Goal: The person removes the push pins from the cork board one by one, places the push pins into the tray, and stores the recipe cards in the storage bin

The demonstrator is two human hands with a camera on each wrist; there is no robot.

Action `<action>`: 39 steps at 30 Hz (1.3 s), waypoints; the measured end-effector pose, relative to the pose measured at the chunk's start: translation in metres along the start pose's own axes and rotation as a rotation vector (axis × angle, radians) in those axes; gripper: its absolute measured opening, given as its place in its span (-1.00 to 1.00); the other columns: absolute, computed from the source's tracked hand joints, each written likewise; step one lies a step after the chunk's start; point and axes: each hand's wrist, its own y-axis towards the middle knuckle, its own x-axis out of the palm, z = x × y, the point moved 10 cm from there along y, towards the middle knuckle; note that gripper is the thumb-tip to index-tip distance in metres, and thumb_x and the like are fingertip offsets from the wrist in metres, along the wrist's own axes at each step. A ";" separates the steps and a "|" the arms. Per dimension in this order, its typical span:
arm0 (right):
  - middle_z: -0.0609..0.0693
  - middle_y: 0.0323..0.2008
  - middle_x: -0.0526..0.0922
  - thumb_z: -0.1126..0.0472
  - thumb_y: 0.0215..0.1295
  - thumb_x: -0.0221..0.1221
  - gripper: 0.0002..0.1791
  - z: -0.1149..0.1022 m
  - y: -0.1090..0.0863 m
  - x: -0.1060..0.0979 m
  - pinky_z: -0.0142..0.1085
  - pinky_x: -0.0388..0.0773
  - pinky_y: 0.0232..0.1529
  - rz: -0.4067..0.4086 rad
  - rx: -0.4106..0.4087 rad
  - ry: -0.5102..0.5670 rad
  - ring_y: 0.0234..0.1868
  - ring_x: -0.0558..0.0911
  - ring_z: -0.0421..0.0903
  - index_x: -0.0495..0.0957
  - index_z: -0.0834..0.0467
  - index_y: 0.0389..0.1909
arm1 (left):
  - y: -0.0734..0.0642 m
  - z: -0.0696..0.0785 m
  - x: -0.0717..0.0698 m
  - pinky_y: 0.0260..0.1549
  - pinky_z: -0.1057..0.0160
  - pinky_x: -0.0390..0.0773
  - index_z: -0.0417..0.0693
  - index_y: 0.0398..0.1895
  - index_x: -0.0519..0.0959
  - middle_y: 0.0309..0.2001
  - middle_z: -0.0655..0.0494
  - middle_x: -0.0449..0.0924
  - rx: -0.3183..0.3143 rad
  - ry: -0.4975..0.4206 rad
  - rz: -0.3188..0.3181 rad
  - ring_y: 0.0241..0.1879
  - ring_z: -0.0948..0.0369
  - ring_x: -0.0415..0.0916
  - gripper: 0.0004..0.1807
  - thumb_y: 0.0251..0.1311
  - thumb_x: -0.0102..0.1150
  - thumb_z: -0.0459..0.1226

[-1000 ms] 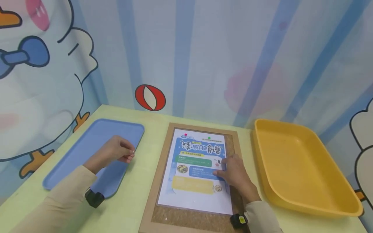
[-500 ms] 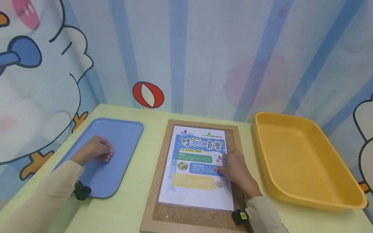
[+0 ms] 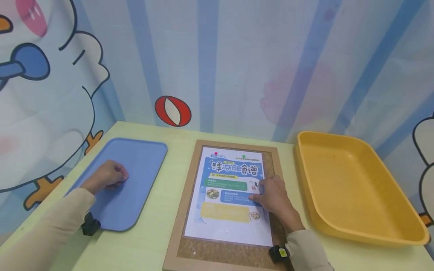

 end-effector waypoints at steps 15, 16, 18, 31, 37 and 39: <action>0.18 -0.14 0.45 0.15 0.05 0.50 -0.38 0.004 0.001 0.003 -0.23 0.47 -0.23 0.008 0.021 0.026 -0.08 0.45 0.06 0.58 0.36 0.11 | -0.006 0.005 -0.003 -0.53 0.24 0.55 -0.36 -0.36 0.62 -0.47 0.00 0.59 0.135 0.028 0.094 -0.45 0.18 0.51 -0.92 0.22 0.16 -0.46; 0.18 -0.14 0.45 0.14 0.06 0.50 -0.38 0.004 0.001 0.004 -0.24 0.46 -0.24 0.009 0.020 0.026 -0.08 0.44 0.06 0.58 0.36 0.11 | -0.005 0.004 -0.003 -0.53 0.24 0.55 -0.36 -0.36 0.62 -0.48 0.01 0.59 0.134 0.024 0.090 -0.45 0.18 0.51 -0.92 0.21 0.17 -0.46; 0.18 -0.15 0.45 0.15 0.06 0.50 -0.37 0.004 0.000 0.004 -0.24 0.45 -0.24 0.012 0.017 0.028 -0.08 0.44 0.06 0.57 0.37 0.11 | -0.004 0.002 -0.002 -0.53 0.22 0.56 -0.35 -0.35 0.61 -0.48 0.02 0.60 0.132 0.005 0.075 -0.45 0.17 0.52 -0.92 0.20 0.19 -0.45; 0.18 -0.16 0.45 0.17 0.05 0.50 -0.38 0.003 0.001 -0.002 -0.23 0.46 -0.23 0.032 0.003 0.040 -0.08 0.44 0.06 0.57 0.38 0.10 | -0.006 0.022 -0.008 -0.35 0.24 0.69 -0.42 0.09 0.53 -0.06 -0.30 0.65 0.088 -0.144 0.006 -0.39 0.26 0.69 -0.65 0.35 0.12 -0.32; 0.20 -0.11 0.46 0.18 0.05 0.50 -0.37 0.005 0.000 0.000 -0.19 0.49 -0.19 0.033 0.017 0.054 -0.07 0.45 0.07 0.56 0.37 0.13 | -0.007 0.068 0.012 -0.24 0.25 0.71 -0.38 0.26 0.43 0.19 -0.35 0.54 0.122 -0.280 -0.097 -0.27 0.24 0.74 -0.52 0.44 0.09 -0.20; 0.20 -0.10 0.45 0.18 0.05 0.50 -0.36 0.004 0.000 0.003 -0.19 0.51 -0.18 0.030 0.024 0.065 -0.07 0.45 0.07 0.55 0.37 0.14 | -0.008 0.085 0.020 -0.22 0.26 0.71 -0.36 0.29 0.42 0.23 -0.35 0.50 0.139 -0.316 -0.119 -0.24 0.23 0.74 -0.50 0.44 0.08 -0.19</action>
